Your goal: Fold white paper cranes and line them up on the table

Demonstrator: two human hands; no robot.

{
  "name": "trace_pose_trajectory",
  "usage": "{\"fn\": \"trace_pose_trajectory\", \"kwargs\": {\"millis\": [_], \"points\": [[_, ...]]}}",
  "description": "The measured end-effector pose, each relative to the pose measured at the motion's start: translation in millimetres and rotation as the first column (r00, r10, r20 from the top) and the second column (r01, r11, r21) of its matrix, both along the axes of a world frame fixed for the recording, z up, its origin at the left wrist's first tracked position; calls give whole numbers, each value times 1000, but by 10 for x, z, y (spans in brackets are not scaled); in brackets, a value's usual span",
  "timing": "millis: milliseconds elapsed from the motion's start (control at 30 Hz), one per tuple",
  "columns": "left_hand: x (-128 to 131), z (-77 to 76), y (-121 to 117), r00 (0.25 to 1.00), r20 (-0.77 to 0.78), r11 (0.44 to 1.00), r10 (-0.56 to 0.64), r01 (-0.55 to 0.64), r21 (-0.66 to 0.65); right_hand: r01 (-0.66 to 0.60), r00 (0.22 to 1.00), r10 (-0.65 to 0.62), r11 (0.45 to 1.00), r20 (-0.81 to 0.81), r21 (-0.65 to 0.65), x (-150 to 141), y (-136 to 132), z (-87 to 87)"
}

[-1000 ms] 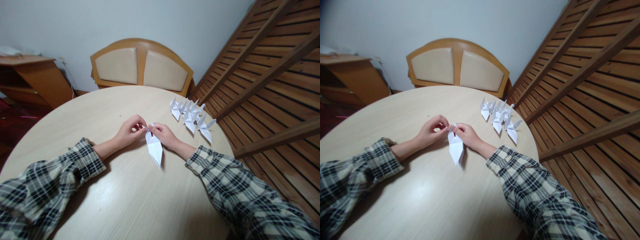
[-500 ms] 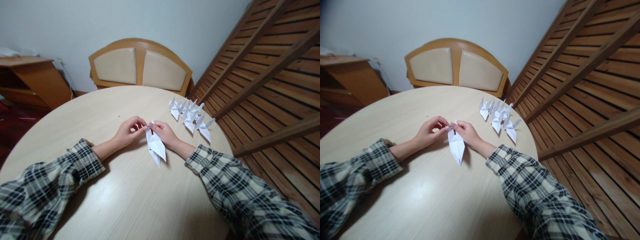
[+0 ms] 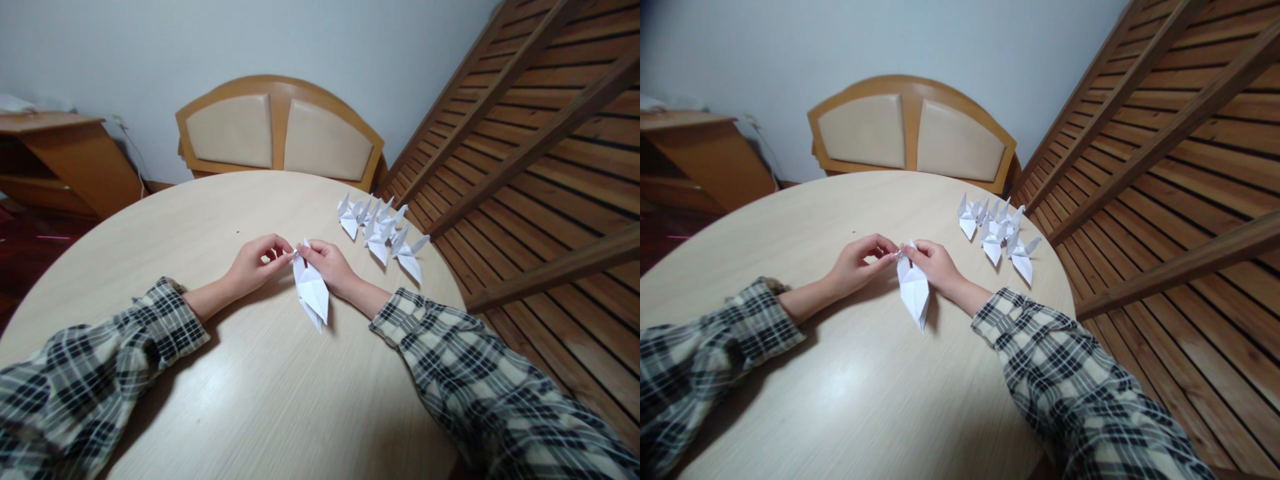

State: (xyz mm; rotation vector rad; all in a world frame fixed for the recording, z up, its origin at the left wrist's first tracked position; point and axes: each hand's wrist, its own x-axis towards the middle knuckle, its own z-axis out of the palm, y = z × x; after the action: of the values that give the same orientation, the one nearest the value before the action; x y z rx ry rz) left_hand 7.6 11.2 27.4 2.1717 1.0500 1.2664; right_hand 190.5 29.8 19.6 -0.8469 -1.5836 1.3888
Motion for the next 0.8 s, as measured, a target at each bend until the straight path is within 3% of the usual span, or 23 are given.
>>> {"fn": "trace_pose_trajectory", "kwargs": {"millis": [300, 800], "points": [[6, -22, 2, 1000, -26, 1000, -3, 2, -19, 18, 1000, -18, 999, -12, 30, -7, 8, 2], [38, -49, 9, 991, 107, 983, -75, 92, -160, 39, 999, -38, 995, -18, 88, -17, -8, 14]]}}
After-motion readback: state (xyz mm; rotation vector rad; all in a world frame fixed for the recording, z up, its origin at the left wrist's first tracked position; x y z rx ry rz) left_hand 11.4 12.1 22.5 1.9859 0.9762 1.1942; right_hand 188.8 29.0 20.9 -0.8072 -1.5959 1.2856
